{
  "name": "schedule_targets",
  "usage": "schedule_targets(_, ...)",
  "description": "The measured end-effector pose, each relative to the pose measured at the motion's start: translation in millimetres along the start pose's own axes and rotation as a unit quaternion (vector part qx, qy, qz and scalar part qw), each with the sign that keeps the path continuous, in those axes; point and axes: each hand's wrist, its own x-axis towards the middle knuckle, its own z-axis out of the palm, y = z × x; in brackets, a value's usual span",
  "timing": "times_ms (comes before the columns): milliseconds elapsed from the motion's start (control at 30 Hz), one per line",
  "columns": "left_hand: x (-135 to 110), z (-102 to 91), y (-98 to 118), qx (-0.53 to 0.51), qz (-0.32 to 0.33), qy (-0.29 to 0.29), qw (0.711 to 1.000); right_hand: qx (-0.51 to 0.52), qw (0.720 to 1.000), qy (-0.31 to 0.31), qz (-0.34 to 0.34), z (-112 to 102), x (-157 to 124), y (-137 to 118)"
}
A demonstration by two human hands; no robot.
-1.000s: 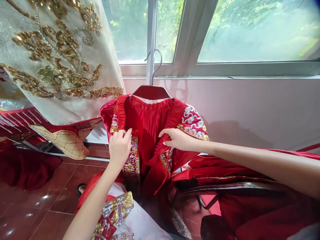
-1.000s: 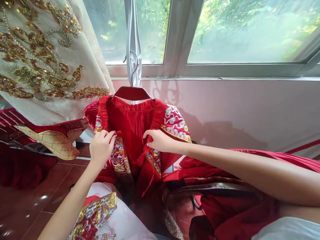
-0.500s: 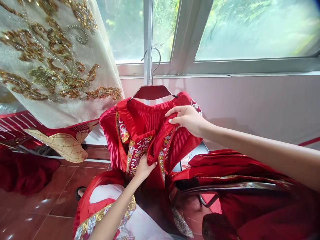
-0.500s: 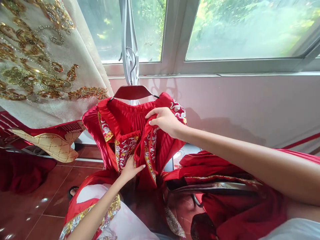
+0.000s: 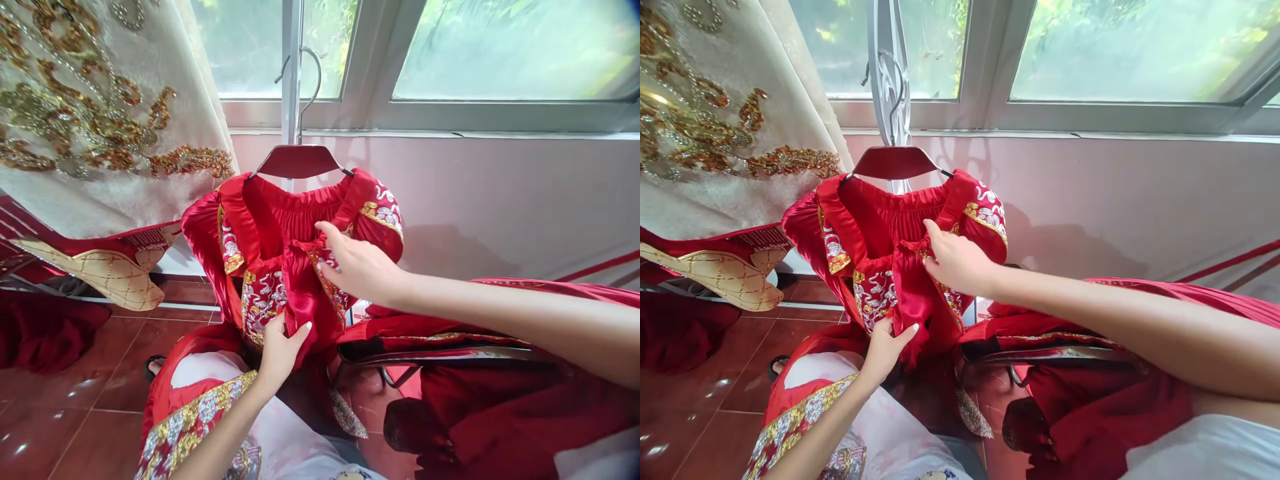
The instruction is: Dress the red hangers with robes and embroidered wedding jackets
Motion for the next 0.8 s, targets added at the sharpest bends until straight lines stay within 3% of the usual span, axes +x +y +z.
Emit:
schedule_targets(100, -10, -2.7, 38, 0.0, 0.03, 0.034, 0.999, -0.032, 0.998, -0.04, -0.041, 4, -24, -25)
schedule_targets(233, -21, -0.2, 71, -0.004, 0.059, 0.041, 0.997, 0.032, 0.991, -0.1, -0.077, 8, -43, -42)
schedule_targets(333, -25, 4.8, 74, 0.009, 0.086, 0.025, 0.996, 0.021, 0.991, -0.097, -0.092, 10, -45, -42)
schedule_targets(433, -25, 6.4, 70, 0.023, 0.094, 0.006, 0.995, -0.06, 0.983, -0.125, -0.117, 10, -43, -41)
schedule_targets(600, -23, -2.3, 70, 0.035, 0.073, -0.015, 0.997, -0.184, 0.936, -0.182, -0.237, 8, -43, -42)
schedule_targets(800, -37, -3.7, 72, -0.114, -0.009, -0.02, 0.993, -0.213, 0.912, -0.179, -0.301, 15, -47, -38)
